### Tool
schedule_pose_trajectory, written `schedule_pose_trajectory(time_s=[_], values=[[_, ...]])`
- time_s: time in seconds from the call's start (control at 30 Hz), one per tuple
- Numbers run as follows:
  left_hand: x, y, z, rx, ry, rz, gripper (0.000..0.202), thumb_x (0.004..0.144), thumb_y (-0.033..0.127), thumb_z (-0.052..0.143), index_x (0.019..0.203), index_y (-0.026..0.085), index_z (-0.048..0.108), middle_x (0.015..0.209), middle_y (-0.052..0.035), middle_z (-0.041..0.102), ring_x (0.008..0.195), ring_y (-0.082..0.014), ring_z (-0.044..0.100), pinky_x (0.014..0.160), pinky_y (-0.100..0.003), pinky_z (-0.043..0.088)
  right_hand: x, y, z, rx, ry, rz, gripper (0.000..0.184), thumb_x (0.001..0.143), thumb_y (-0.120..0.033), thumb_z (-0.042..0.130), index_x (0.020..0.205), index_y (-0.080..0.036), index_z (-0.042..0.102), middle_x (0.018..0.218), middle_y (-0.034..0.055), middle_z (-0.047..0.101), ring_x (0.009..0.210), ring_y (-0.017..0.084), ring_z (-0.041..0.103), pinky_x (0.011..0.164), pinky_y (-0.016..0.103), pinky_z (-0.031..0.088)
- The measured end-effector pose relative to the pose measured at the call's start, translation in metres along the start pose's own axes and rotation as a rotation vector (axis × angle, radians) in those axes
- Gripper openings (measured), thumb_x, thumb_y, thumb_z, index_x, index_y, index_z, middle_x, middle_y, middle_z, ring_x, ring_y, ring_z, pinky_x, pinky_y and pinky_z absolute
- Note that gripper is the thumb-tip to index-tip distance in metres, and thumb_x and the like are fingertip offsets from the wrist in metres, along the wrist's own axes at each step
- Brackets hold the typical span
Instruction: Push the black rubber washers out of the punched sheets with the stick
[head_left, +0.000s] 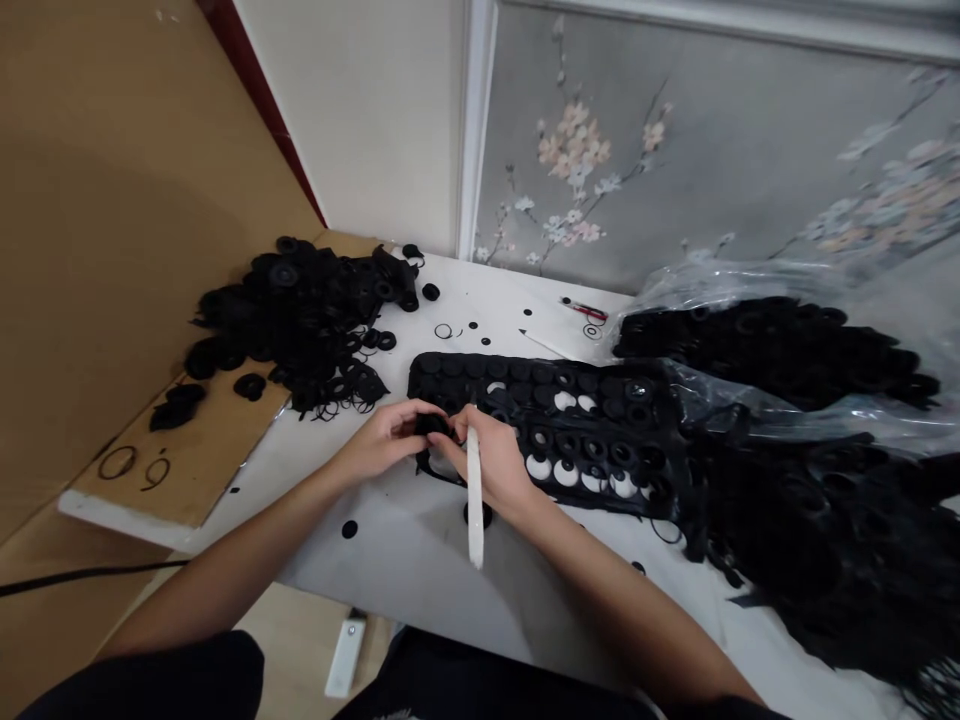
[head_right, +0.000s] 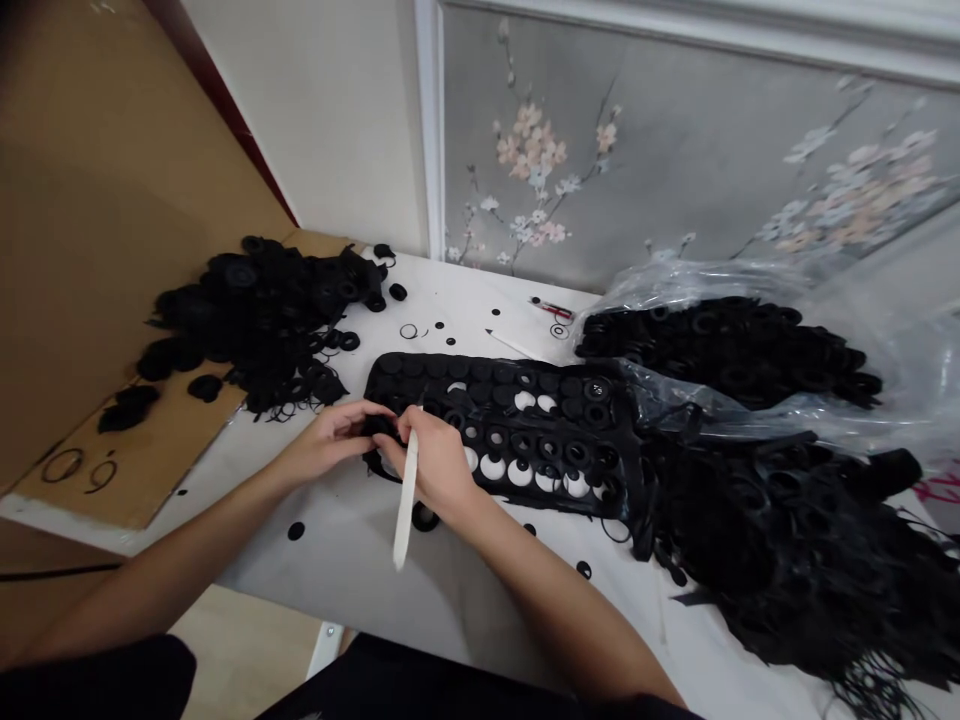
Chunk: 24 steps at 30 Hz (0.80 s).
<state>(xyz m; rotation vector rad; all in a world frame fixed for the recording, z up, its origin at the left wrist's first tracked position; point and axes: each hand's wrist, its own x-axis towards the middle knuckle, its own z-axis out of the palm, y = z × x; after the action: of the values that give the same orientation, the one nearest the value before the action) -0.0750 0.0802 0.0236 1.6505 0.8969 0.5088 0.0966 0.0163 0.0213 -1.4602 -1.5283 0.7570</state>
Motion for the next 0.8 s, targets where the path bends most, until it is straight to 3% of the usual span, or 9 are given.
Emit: schedule_pose_trajectory(time_s=[0.17, 0.33, 0.43, 0.5, 0.53, 0.6, 0.67, 0.7, 0.8], values=[[0.001, -0.005, -0.001, 0.158, -0.018, -0.014, 0.014, 0.069, 0.021, 0.056, 0.078, 0.016, 0.065, 0.065, 0.0014, 0.065, 0.058, -0.0121, 0.058, 0.053, -0.02, 0.043, 0.001, -0.001, -0.002, 0.07, 0.049, 0.021, 0.026, 0.072, -0.027, 0.058, 0.065, -0.024, 0.033, 0.065, -0.0043, 0.053, 0.056, 0.011, 0.046, 0.057, 0.023, 0.037], [0.001, -0.002, -0.006, 0.235, -0.012, 0.049, 0.018, 0.07, 0.019, 0.055, 0.072, 0.016, 0.072, 0.063, -0.0012, 0.068, 0.057, -0.014, 0.06, 0.053, -0.022, 0.044, 0.004, -0.003, -0.007, 0.333, 0.334, 0.055, 0.031, 0.076, -0.028, 0.058, 0.065, -0.024, 0.03, 0.068, -0.0039, 0.051, 0.06, 0.011, 0.047, 0.061, 0.024, 0.041], [0.004, -0.004, -0.016, 0.238, 0.033, 0.097, 0.012, 0.066, 0.019, 0.058, 0.063, 0.017, 0.069, 0.061, -0.0015, 0.068, 0.057, -0.0149, 0.06, 0.053, -0.022, 0.043, 0.017, -0.001, -0.033, 0.553, 0.594, 0.132, 0.031, 0.078, -0.028, 0.058, 0.066, -0.023, 0.031, 0.065, -0.0058, 0.045, 0.058, 0.01, 0.052, 0.06, 0.024, 0.045], [0.005, -0.005, -0.025, 0.234, 0.043, 0.064, 0.01, 0.066, 0.02, 0.059, 0.062, 0.017, 0.067, 0.057, -0.0012, 0.065, 0.05, -0.0134, 0.056, 0.048, -0.021, 0.041, 0.021, 0.003, -0.065, 0.648, 0.786, 0.135, 0.025, 0.08, -0.028, 0.057, 0.07, -0.023, 0.035, 0.064, -0.0065, 0.046, 0.058, 0.01, 0.055, 0.063, 0.026, 0.05], [0.005, -0.005, -0.03, 0.23, 0.027, 0.032, 0.01, 0.068, 0.022, 0.06, 0.069, 0.017, 0.068, 0.056, -0.0005, 0.064, 0.047, -0.0127, 0.054, 0.045, -0.021, 0.039, 0.02, 0.006, -0.083, 0.658, 0.814, 0.127, 0.022, 0.08, -0.028, 0.059, 0.072, -0.023, 0.038, 0.067, -0.0055, 0.049, 0.061, 0.011, 0.057, 0.068, 0.028, 0.052], [0.004, -0.002, -0.038, 0.225, -0.013, -0.027, 0.022, 0.073, 0.028, 0.063, 0.092, 0.018, 0.068, 0.05, 0.0027, 0.059, 0.042, -0.0123, 0.05, 0.042, -0.02, 0.036, 0.007, 0.013, -0.115, 0.605, 0.745, 0.124, 0.021, 0.078, -0.027, 0.064, 0.074, -0.022, 0.044, 0.072, -0.0037, 0.053, 0.066, 0.011, 0.059, 0.072, 0.028, 0.053], [0.003, 0.005, -0.041, 0.265, -0.005, -0.015, 0.039, 0.076, 0.036, 0.065, 0.112, 0.021, 0.062, 0.047, 0.0056, 0.054, 0.042, -0.0123, 0.048, 0.044, -0.02, 0.036, -0.016, 0.021, -0.135, 0.536, 0.61, 0.17, 0.019, 0.075, -0.026, 0.069, 0.076, -0.021, 0.05, 0.073, -0.0025, 0.057, 0.063, 0.011, 0.059, 0.067, 0.027, 0.053], [0.003, 0.011, -0.039, 0.327, 0.064, 0.022, 0.045, 0.076, 0.039, 0.067, 0.117, 0.022, 0.06, 0.05, 0.0056, 0.054, 0.044, -0.0119, 0.048, 0.046, -0.02, 0.037, -0.03, 0.024, -0.138, 0.509, 0.561, 0.194, 0.02, 0.072, -0.025, 0.072, 0.075, -0.021, 0.053, 0.072, -0.0022, 0.058, 0.058, 0.011, 0.057, 0.061, 0.026, 0.053], [0.001, 0.034, -0.021, 0.613, 0.441, 0.136, 0.051, 0.07, 0.042, 0.076, 0.117, 0.026, 0.063, 0.075, -0.0001, 0.061, 0.058, -0.0132, 0.051, 0.053, -0.02, 0.039, -0.067, 0.028, -0.125, 0.339, 0.281, 0.252, 0.013, 0.073, -0.023, 0.07, 0.079, -0.02, 0.059, 0.069, -0.0019, 0.06, 0.054, 0.012, 0.056, 0.051, 0.024, 0.049]])
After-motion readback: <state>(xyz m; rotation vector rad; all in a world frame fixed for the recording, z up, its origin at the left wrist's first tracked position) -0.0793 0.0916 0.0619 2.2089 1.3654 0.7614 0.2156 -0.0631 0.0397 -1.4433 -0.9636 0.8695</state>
